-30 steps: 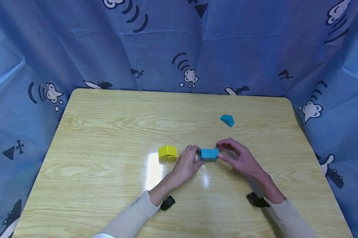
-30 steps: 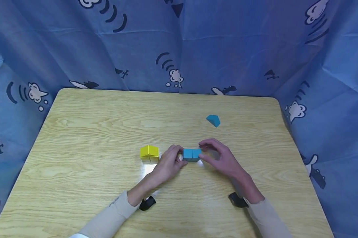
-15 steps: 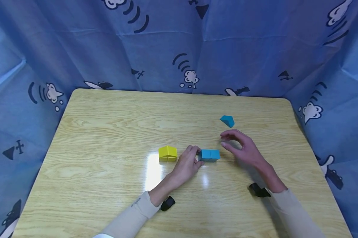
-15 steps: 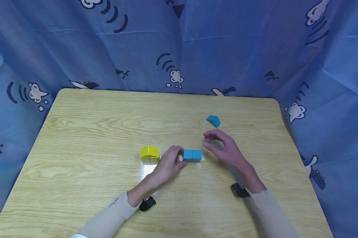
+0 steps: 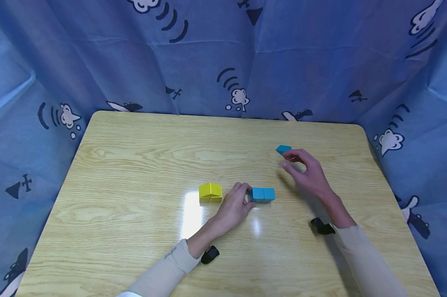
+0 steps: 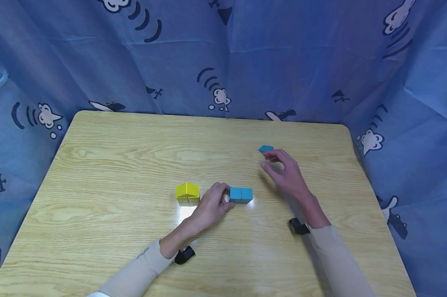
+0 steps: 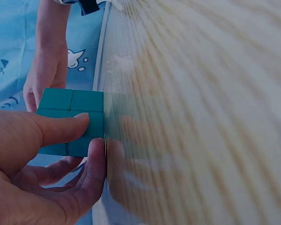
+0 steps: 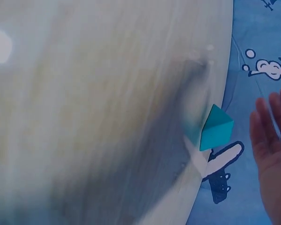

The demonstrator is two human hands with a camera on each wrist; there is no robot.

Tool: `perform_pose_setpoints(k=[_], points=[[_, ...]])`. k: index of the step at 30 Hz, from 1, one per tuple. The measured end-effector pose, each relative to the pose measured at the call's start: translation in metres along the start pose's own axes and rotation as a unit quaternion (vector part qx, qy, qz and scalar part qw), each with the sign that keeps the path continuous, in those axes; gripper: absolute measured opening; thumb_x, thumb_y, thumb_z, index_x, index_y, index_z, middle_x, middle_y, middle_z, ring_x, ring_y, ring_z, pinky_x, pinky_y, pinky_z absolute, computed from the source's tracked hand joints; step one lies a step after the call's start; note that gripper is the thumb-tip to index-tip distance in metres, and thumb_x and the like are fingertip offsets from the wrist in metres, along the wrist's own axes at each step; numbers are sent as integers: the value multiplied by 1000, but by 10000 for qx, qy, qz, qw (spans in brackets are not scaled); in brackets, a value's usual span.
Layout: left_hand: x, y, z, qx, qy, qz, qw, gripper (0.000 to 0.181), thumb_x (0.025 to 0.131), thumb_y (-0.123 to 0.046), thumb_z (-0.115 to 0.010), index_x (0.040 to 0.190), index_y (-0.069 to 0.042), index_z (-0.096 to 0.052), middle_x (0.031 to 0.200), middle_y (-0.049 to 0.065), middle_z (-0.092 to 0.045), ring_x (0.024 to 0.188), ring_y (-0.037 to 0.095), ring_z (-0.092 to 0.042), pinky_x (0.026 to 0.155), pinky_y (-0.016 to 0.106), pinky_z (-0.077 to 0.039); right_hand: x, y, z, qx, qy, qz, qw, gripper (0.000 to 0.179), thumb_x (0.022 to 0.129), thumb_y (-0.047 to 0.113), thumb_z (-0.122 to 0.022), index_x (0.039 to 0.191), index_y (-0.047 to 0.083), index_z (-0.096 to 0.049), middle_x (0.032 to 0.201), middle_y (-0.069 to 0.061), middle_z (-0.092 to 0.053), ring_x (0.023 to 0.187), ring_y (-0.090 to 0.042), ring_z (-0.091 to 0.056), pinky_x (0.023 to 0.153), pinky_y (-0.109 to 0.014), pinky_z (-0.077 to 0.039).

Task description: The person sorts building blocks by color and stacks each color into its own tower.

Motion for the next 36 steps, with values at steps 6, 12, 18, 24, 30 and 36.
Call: perform_pose_setpoints(k=[6,12,18,24,30,36], points=[[0,0,0,-3,6,25,10000,38,92,-1,-77,125,3,-59,115,13,-59,80,10,-59,68,15,-51,10,-37,2,-319,-137,-365,9987,35,97,8,-72,128,-4,-61,124,-18,-63,115,-33,-59,102,-43,-48],[0,1,-1,-33,12,24,10000,38,91,-1,-77,125,3,-59,115,13,-59,80,9,-60,68,15,-52,19,-52,3,-498,-191,-706,9961,39,98,9,-71,132,-5,-59,129,-22,-59,121,-39,-55,104,-58,-45],[0,0,-1,-4,22,10,10000,38,92,-2,-76,125,3,-59,116,13,-59,81,10,-59,68,15,-51,26,-61,1,-637,14,-927,9937,43,98,9,-71,136,-6,-55,132,-26,-54,122,-44,-53,104,-61,-45],[0,1,-1,81,5,17,10000,38,92,-2,-77,125,3,-59,116,13,-59,81,9,-59,68,15,-51,30,-68,-5,-694,319,-1023,9918,44,98,5,-69,137,-8,-53,134,-29,-53,122,-46,-53,104,-60,-45],[2,0,-4,152,120,47,9998,38,93,-4,-76,126,2,-59,117,12,-59,82,8,-59,68,14,-50,28,-75,-8,-876,468,-1319,9863,41,98,4,-69,136,-7,-54,132,-30,-55,118,-44,-55,101,-59,-47],[2,1,-1,180,121,106,9997,39,93,-4,-76,127,3,-59,117,12,-58,82,9,-58,68,14,-50,28,-79,-10,-866,435,-1618,9820,50,98,8,-71,139,-8,-49,133,-30,-55,120,-44,-54,105,-57,-46]])
Point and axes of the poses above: each hand's wrist, its own x-axis towards the middle knuckle, its own z-axis out of the back of the hand, y = z × x, the point moved 7 cm from there along x, towards the middle knuckle
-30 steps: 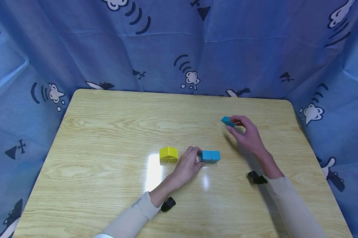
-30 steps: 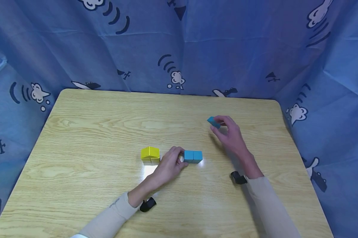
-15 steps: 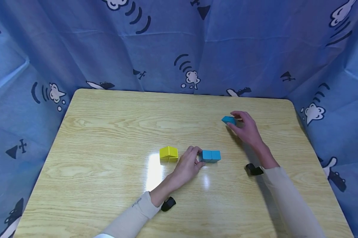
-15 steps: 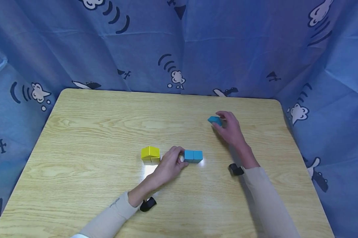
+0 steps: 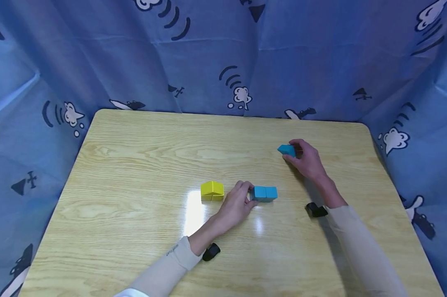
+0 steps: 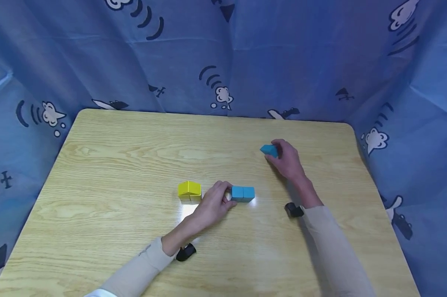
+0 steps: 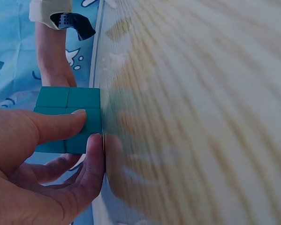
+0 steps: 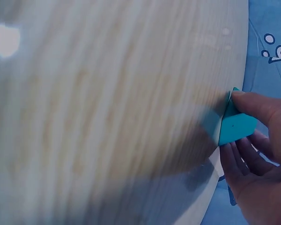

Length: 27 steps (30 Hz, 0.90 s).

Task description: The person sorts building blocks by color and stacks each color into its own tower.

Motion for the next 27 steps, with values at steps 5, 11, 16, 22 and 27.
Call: perform_pose_setpoints(k=[5,11,16,22,27], points=[[0,-2,1,-9,-26,-14,10000,39,92,-3,-77,127,3,-59,117,12,-59,82,9,-58,68,15,-50,-2,-2,2,-15,-81,-41,10000,48,97,10,-72,136,-9,-51,127,-30,-57,117,-44,-55,102,-57,-47],[0,-2,1,-32,-40,-56,10000,38,92,-3,-77,126,3,-59,117,13,-59,82,10,-59,69,15,-51,-7,0,4,58,-90,80,9999,44,97,9,-72,133,-8,-54,124,-28,-59,115,-42,-56,99,-56,-49],[-1,-3,1,-58,-46,-69,9999,38,93,-3,-76,126,3,-59,119,14,-59,82,11,-59,69,15,-51,-11,2,6,145,-57,186,9997,43,96,8,-74,133,-5,-57,127,-26,-60,119,-41,-57,101,-56,-49],[-1,-3,1,-71,-74,-112,9999,37,92,-2,-77,124,4,-59,117,14,-59,81,11,-60,68,16,-51,-19,8,8,255,-65,330,9991,42,95,7,-74,132,-5,-58,129,-26,-60,121,-42,-57,103,-56,-48],[0,-2,1,-47,-110,-127,9998,37,91,-2,-77,124,4,-60,116,15,-60,81,14,-61,69,17,-51,-26,15,10,365,-93,383,9986,42,95,6,-74,132,-5,-58,129,-25,-60,121,-42,-57,103,-56,-48]])
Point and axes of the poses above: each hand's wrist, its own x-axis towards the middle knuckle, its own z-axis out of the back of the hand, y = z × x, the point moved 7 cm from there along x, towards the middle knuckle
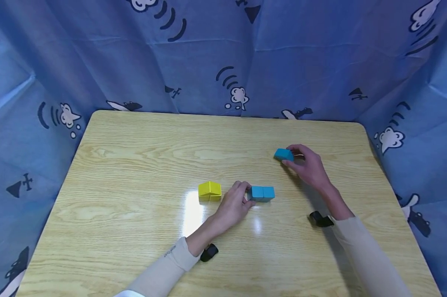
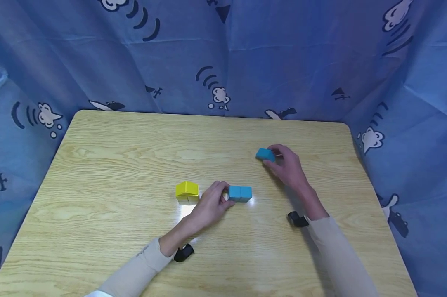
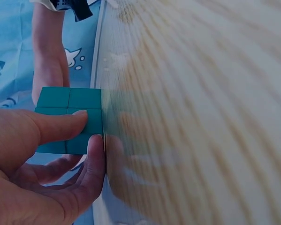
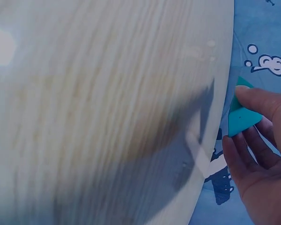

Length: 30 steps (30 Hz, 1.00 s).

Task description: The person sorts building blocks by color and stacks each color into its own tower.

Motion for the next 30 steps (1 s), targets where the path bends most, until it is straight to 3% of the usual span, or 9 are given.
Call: perform_pose_setpoints(k=[30], points=[[0,-1,0,-89,46,52,9999,37,92,-1,-76,125,4,-59,118,14,-59,83,13,-60,69,17,-51,-45,54,1,48,-11,912,9958,42,89,1,-79,129,2,-63,123,-15,-66,112,-31,-64,98,-54,-51]])
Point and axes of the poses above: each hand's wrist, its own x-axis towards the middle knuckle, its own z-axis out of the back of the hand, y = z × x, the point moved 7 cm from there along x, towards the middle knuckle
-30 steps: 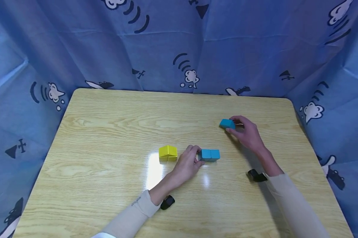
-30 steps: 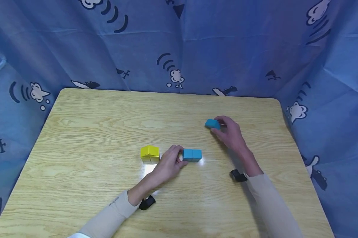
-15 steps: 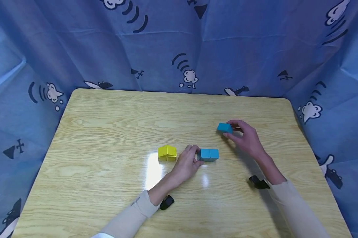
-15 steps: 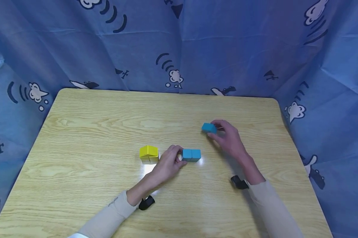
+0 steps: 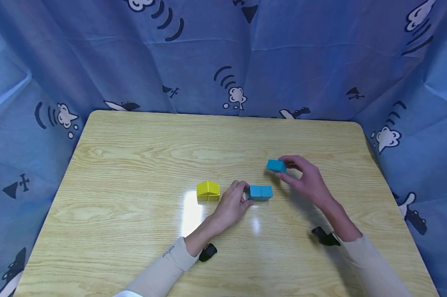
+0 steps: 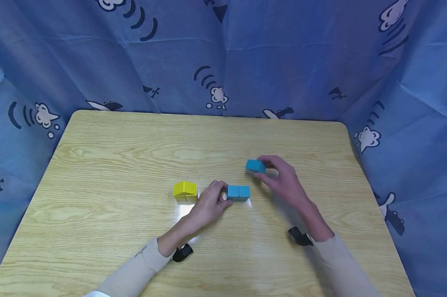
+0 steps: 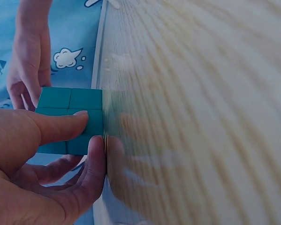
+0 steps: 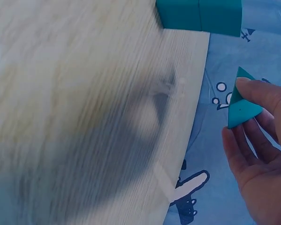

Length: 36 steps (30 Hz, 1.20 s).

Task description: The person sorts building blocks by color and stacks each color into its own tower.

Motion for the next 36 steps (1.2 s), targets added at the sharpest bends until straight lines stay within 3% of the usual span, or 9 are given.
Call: perform_pose_setpoints(k=[17,24,36], points=[[1,2,-1,-23,-12,16,10000,37,92,-1,-76,124,3,-59,115,13,-59,81,13,-61,68,17,-52,-15,22,-12,228,385,159,9989,45,89,5,-80,131,9,-64,123,-3,-68,111,-18,-63,100,-44,-53],[1,2,0,13,10,-8,10000,38,92,-1,-77,125,3,-58,116,14,-59,81,12,-61,68,17,-52,-18,32,-14,241,604,250,9976,47,88,5,-82,132,9,-65,124,0,-67,111,-17,-65,100,-34,-54],[0,2,0,-2,36,21,10000,39,92,-1,-76,126,2,-58,117,14,-59,81,12,-60,68,16,-51,-22,43,-23,262,838,733,9934,45,86,4,-83,128,8,-68,123,0,-69,109,-18,-67,95,-33,-56]])
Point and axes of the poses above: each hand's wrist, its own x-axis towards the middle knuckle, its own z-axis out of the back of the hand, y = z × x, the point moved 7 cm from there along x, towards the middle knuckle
